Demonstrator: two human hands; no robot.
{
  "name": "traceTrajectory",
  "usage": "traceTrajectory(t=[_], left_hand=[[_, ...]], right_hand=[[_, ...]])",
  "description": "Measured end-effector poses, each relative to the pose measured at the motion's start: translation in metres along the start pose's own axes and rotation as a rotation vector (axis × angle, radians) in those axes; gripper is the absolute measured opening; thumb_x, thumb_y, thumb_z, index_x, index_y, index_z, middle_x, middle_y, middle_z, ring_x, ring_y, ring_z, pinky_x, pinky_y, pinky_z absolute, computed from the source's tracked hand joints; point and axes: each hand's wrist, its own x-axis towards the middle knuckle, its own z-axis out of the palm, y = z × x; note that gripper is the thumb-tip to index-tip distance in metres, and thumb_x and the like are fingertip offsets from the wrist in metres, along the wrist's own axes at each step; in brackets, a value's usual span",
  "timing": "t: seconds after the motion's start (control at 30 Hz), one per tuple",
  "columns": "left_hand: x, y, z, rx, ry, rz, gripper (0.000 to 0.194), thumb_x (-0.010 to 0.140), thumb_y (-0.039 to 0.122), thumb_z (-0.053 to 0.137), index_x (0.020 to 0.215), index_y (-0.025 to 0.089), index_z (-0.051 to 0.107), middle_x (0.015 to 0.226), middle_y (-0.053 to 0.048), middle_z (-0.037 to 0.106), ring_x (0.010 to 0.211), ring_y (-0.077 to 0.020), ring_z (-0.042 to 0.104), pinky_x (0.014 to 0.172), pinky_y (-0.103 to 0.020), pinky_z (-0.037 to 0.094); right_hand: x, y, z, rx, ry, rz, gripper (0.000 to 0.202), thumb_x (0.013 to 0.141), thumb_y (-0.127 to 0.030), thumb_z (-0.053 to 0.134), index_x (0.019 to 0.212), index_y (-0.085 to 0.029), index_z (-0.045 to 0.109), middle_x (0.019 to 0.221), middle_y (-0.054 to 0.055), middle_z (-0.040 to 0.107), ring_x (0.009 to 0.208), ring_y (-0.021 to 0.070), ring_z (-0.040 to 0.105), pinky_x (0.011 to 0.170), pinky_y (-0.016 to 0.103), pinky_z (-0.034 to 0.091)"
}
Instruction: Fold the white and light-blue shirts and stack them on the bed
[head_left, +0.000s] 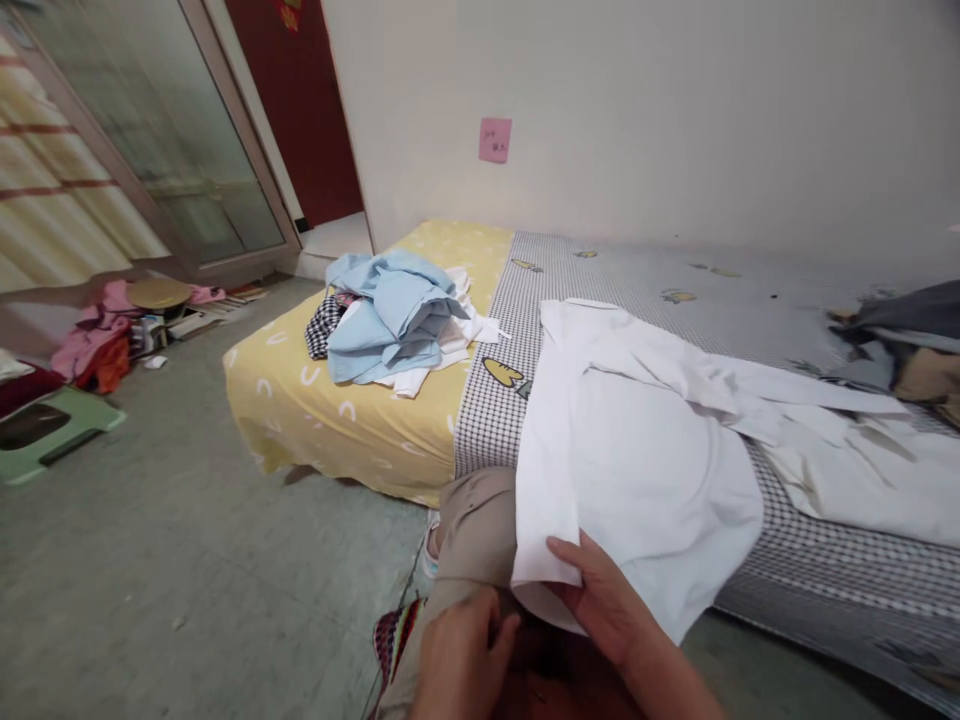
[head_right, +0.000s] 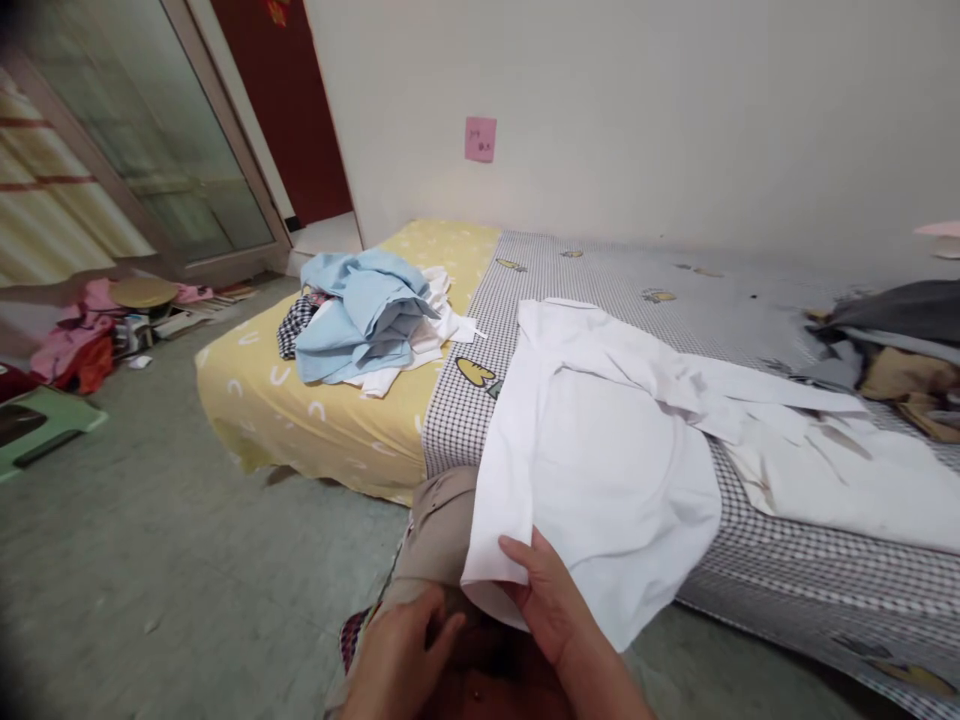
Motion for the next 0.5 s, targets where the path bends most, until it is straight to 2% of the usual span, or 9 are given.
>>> traceTrajectory(t=[0.07,0.13,0.2,0.23,0.3,0.37,0.43,0.5], left_hand=[[-0.002,-0.016,0.004,-0.160,0.008,-0.015,0.036,0.086,0.049,0.050,0.062,0.022,0.049,0.062,-0.002,0.055,0.063,-0.0178,0.046,0.062,-0.033,0.020],[0.003,-0.027,0.002,-0.456,0.090,-0.007,0.047,0.084,0.062,0.048,0.058,0.023,0.044,0.061,0.000,0.048,0.065,-0.0175,0.044,0.064,-0.032,0.028],[0.014,-0.026,-0.007,-0.859,0.183,-0.018,0.049,0.080,0.069,0.055,0.066,0.022,0.052,0.072,0.000,0.053,0.077,-0.0185,0.051,0.074,-0.030,0.038],[0.022,-0.021,-0.013,-1.071,0.178,-0.042,0.047,0.077,0.069,0.063,0.077,0.022,0.058,0.084,-0.002,0.059,0.089,-0.0195,0.055,0.081,-0.030,0.041],[0.039,-0.004,-0.022,-1.427,0.052,-0.108,0.051,0.069,0.062,0.077,0.102,0.025,0.064,0.117,-0.004,0.063,0.115,-0.0218,0.056,0.094,-0.032,0.044],[0.056,0.018,-0.023,-1.624,-0.176,-0.119,0.061,0.067,0.058,0.082,0.117,0.028,0.063,0.136,-0.005,0.058,0.130,-0.0243,0.052,0.101,-0.035,0.044],[0.070,0.039,-0.014,-1.678,-0.433,-0.073,0.060,0.072,0.061,0.077,0.118,0.024,0.066,0.132,-0.010,0.065,0.128,-0.0280,0.055,0.101,-0.040,0.048],[0.079,0.052,0.002,-1.657,-0.617,-0.079,0.053,0.078,0.063,0.069,0.106,0.018,0.070,0.110,-0.012,0.074,0.115,-0.0321,0.065,0.094,-0.045,0.054]], right_hand=[[-0.001,0.003,0.002,0.032,-0.002,0.010,0.049,0.059,-0.025,0.087,0.104,-0.018,0.067,0.088,0.003,0.077,0.073,0.0193,0.068,0.067,0.033,0.059],[-0.003,0.000,0.004,0.061,0.016,0.010,0.046,0.057,-0.023,0.087,0.098,-0.018,0.068,0.085,0.002,0.076,0.069,0.0176,0.067,0.064,0.031,0.059],[-0.007,-0.008,0.006,0.079,0.018,0.008,0.047,0.057,-0.021,0.087,0.099,-0.017,0.068,0.085,0.002,0.076,0.068,0.0168,0.066,0.063,0.030,0.058],[-0.009,-0.013,0.007,0.082,0.014,0.008,0.048,0.058,-0.021,0.087,0.101,-0.018,0.068,0.086,0.002,0.076,0.068,0.0166,0.066,0.063,0.029,0.058],[-0.013,-0.020,0.008,0.098,0.011,0.013,0.049,0.058,-0.020,0.087,0.103,-0.018,0.068,0.085,0.001,0.076,0.067,0.0162,0.066,0.062,0.028,0.057],[-0.014,-0.022,0.009,0.142,0.008,0.030,0.047,0.058,-0.019,0.088,0.101,-0.018,0.068,0.084,0.001,0.076,0.067,0.0157,0.067,0.062,0.027,0.057],[-0.012,-0.015,0.010,0.191,-0.009,0.078,0.041,0.059,-0.020,0.087,0.095,-0.017,0.068,0.081,0.002,0.076,0.065,0.0156,0.067,0.063,0.027,0.057],[-0.007,-0.002,0.009,0.215,-0.052,0.127,0.032,0.063,-0.023,0.085,0.090,-0.016,0.068,0.078,0.003,0.076,0.066,0.0169,0.069,0.066,0.029,0.058]])
